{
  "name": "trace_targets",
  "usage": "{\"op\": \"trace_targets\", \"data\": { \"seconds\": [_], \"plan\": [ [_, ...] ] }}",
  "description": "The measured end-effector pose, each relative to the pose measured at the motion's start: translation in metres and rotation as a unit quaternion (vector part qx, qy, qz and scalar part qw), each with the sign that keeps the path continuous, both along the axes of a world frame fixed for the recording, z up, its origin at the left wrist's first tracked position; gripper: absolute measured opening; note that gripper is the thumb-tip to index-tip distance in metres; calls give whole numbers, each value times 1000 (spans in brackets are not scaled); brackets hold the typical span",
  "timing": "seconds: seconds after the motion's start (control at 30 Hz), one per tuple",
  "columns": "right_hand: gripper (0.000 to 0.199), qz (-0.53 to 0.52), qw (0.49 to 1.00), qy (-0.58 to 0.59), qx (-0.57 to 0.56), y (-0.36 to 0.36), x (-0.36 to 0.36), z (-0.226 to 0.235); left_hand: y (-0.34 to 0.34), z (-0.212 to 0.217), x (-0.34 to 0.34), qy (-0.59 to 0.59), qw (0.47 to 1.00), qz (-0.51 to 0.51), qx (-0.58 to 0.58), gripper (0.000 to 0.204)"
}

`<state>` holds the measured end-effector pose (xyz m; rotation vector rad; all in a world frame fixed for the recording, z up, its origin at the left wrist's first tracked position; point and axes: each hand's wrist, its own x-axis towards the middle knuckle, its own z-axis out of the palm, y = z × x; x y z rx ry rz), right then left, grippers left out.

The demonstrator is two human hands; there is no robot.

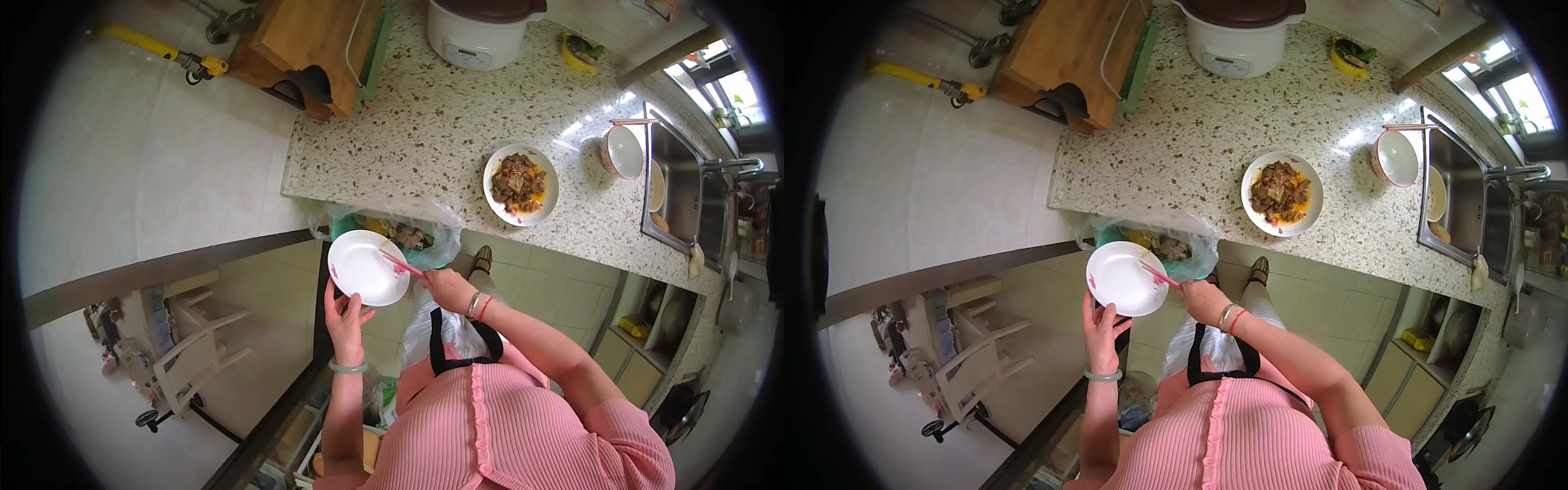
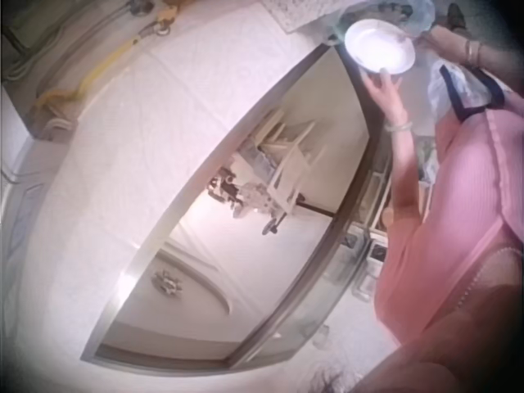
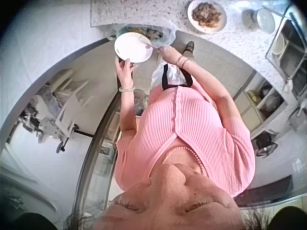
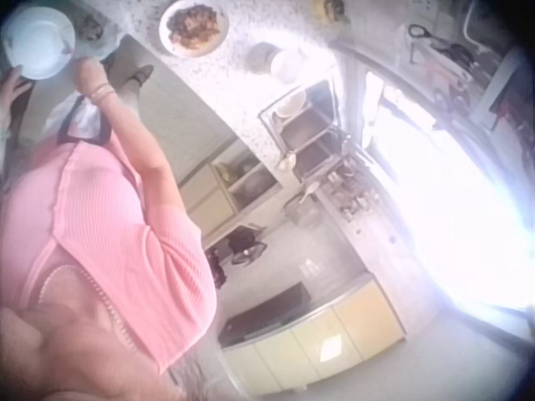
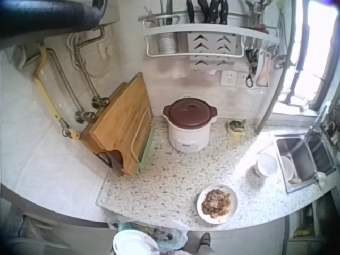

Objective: The person moves plates of cooked food from a dining table to a kitchen counter, then uses chopsticks to transfer food from one plate to another. Finally, the person scoops cooked rice from a rice cooker into a bowl using a rice paddle.

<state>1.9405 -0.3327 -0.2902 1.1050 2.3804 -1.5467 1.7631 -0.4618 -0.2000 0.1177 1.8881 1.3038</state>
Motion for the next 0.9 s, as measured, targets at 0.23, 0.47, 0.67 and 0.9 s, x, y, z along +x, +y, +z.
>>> {"op": "trace_targets", "data": {
  "seconds": [0.23, 0.47, 0.67, 0.9],
  "plan": [
    [30, -2, 997, -71, 5, 12, 5, -19, -3, 4, 7, 12, 1000, 4, -9, 59],
    [29, -104, 985, 133, 39, 11, 21, 34, -4, 15, 12, -51, 995, 46, 78, 56],
    [27, -255, 929, 262, -61, 54, 75, 100, 57, -1, 33, -146, 967, 5, 207, 54],
    [33, -421, 836, 254, -244, 76, 166, 119, 193, -54, 64, -197, 944, 22, 264, 64]
  ]
}}
